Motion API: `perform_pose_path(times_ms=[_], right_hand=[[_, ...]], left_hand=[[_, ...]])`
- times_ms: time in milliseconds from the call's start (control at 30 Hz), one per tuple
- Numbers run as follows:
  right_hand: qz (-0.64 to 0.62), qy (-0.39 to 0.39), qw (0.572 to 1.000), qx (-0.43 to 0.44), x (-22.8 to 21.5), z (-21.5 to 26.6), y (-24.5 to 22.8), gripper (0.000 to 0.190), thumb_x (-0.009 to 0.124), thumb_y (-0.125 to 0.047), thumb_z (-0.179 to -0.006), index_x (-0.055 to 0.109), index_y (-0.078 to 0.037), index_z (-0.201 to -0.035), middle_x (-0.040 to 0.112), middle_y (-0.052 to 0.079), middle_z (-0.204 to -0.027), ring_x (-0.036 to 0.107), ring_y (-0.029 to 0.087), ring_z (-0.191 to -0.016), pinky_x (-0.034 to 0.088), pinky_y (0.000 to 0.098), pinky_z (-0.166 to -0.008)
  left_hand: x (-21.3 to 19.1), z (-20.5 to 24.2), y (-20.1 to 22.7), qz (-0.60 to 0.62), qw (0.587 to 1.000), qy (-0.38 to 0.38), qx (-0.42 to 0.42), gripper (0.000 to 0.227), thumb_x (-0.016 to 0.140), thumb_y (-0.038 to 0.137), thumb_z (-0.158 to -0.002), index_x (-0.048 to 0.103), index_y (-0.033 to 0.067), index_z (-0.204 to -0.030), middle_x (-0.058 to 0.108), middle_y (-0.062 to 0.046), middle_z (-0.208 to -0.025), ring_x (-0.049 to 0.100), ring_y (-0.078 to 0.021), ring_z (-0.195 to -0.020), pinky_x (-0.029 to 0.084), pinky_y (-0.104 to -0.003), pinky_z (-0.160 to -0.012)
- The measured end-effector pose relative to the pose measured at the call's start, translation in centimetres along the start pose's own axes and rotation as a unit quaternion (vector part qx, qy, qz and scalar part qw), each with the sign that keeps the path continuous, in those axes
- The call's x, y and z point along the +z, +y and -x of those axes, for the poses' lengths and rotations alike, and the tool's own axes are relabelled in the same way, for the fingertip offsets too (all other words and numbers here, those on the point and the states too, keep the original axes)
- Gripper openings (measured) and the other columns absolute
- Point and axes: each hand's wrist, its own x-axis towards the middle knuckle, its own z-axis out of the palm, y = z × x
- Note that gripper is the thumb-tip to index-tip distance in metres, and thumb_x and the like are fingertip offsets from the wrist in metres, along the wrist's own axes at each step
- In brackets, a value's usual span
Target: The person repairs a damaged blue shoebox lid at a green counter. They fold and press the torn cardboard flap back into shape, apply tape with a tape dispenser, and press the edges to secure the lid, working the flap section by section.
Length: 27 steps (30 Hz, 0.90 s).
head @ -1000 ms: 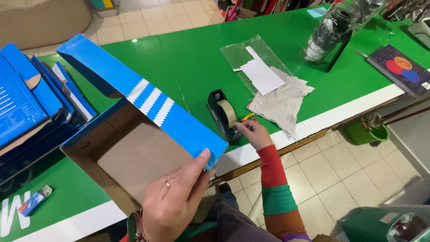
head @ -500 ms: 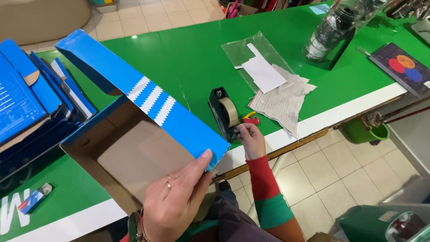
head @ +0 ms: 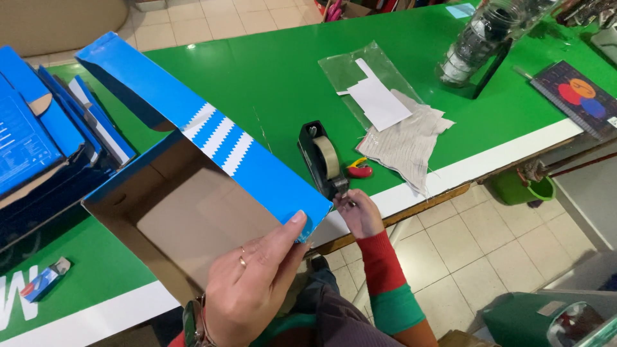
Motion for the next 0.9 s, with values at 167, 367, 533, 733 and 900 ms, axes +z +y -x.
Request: perform_pose_path(times_ms=[167,367,533,733,900], right_hand=[[0.227,0.032,0.972,-0.046,-0.6,-0.3,-0.3,0.014,0.067,-0.017,-0.100,0.066,-0.004,-0.097,0.066,0.013,-0.104,0.061,0.025,-0.103,0.048,0.0412,-0.099],[0.632,0.084,0.734,-0.236,2.7,0.8,-1.9,0.020,0.070,-0.020,-0.097,0.070,0.000,-0.097,0.070,0.015,-0.111,0.066,0.022,-0.099,0.052,0.0326,-0.083],[0.578,0.111,0.801,-0.108,-0.1,0.7,-2.8,0.021,0.067,-0.019,-0.098,0.068,0.001,-0.103,0.078,0.011,-0.101,0.074,0.018,-0.085,0.058,0.0284,-0.077],[0.588,0.073,0.795,-0.133,8.9,5.9,-7.2,0.017,0.066,-0.011,-0.097,0.070,0.002,-0.108,0.078,0.010,-0.094,0.076,0.016,-0.082,0.060,0.0276,-0.074],[0.377,-0.085,0.872,-0.301,16.1,11.1,-10.0,0.010,0.067,0.003,-0.098,0.069,0.005,-0.108,0.071,0.016,-0.098,0.074,0.020,-0.088,0.063,0.0307,-0.078]], left_hand=[[0.3,0.0,-0.2,-0.004,1.000,0.019,0.016,0.043,0.086,0.000,-0.083,0.068,0.0015,-0.122,0.077,-0.013,-0.105,0.077,-0.0205,-0.084,0.061,-0.030,-0.071],[0.3,0.2,-0.4,-0.011,0.999,0.021,0.024,0.043,0.086,0.000,-0.083,0.068,0.0019,-0.123,0.077,-0.012,-0.105,0.078,-0.0209,-0.086,0.061,-0.031,-0.072],[0.3,0.1,-0.5,-0.005,0.999,0.021,0.035,0.042,0.085,0.000,-0.085,0.068,0.0018,-0.123,0.077,-0.012,-0.104,0.077,-0.0209,-0.085,0.061,-0.032,-0.073],[0.3,0.0,-0.5,-0.012,0.999,0.020,0.036,0.043,0.085,0.001,-0.083,0.068,0.0017,-0.123,0.077,-0.012,-0.102,0.078,-0.0202,-0.085,0.061,-0.030,-0.072],[0.3,0.0,-0.4,-0.024,0.999,0.017,0.026,0.044,0.087,0.004,-0.082,0.069,0.0017,-0.122,0.077,-0.011,-0.098,0.077,-0.0194,-0.081,0.061,-0.030,-0.069]])
